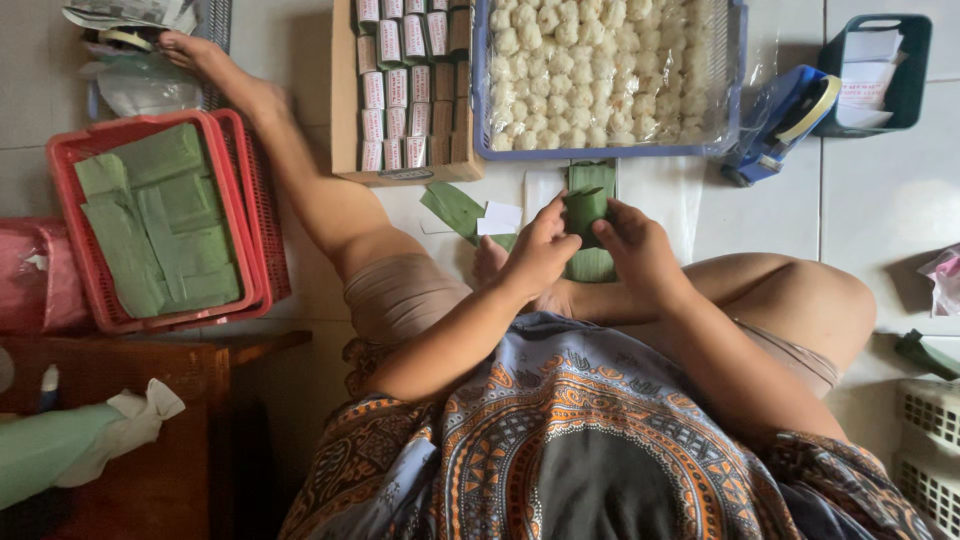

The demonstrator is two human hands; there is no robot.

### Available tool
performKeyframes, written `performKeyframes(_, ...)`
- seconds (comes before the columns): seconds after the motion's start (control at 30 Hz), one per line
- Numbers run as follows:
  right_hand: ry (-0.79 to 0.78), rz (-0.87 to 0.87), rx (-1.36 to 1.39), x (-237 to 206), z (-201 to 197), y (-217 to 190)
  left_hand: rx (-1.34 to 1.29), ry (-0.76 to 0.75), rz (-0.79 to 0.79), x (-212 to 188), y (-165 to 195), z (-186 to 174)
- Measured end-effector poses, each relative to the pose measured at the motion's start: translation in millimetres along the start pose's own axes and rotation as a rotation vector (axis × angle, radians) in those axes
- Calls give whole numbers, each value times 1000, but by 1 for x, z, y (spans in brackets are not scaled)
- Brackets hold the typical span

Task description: The person sits on the floor and wraps round rice cakes in strips of green leaf, folding the leaf around each cake and placing the wrapped cakes into a red basket. They take leaf strips from a pile, fold them over the cakes one at a time, and set finished wrapped cakes into the basket.

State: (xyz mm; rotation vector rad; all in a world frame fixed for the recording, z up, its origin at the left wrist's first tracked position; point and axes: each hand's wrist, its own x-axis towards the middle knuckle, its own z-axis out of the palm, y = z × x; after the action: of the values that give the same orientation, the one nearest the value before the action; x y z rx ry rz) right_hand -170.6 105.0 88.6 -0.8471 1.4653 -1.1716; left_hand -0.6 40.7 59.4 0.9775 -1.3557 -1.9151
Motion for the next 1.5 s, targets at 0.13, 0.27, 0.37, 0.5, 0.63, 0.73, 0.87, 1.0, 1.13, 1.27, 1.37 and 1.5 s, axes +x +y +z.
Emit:
performKeyframes(0.13, -75, 84, 161, 10, -6, 13, -67, -35, 67, 10, -20, -10)
performKeyframes(0.27, -162, 239, 447, 19, -32, 18, 177, 69, -125, 57, -13, -58)
performKeyframes(0.37, -209, 262, 541, 23, -45, 23, 865, 279, -164, 77, 3, -72)
performKeyframes(0.5, -185, 246, 535, 24, -50, 32, 1223, 278, -491, 83, 16, -52)
performKeyframes(0.63, -141, 260, 499, 22, -56, 37, 1206, 299, -580, 90, 16, -45)
performKeyframes(0.73, -109, 271, 503, 24, -60, 41, 1153, 328, -600, 96, 2, -54)
performKeyframes(0.87, -150, 261, 505, 33, -59, 49, 1063, 340, -403, 92, -18, -68)
performKeyframes(1.0, -109, 308, 506, 38, -56, 59, 926, 452, -8, 79, -20, -69)
performKeyframes(1.13, -64, 344, 582, 39, -44, 72, 768, 396, 221, 52, -5, -38)
performKeyframes(1.27, -2, 287, 704, 38, -24, 77, 847, 165, 495, 19, 21, 7)
performKeyframes(1.37, 37, 210, 772, 33, -16, 70, 945, 153, 653, -1, 37, 22)
performKeyframes(1.5, -22, 169, 815, 22, -13, 52, 726, 247, 497, 5, 31, 25)
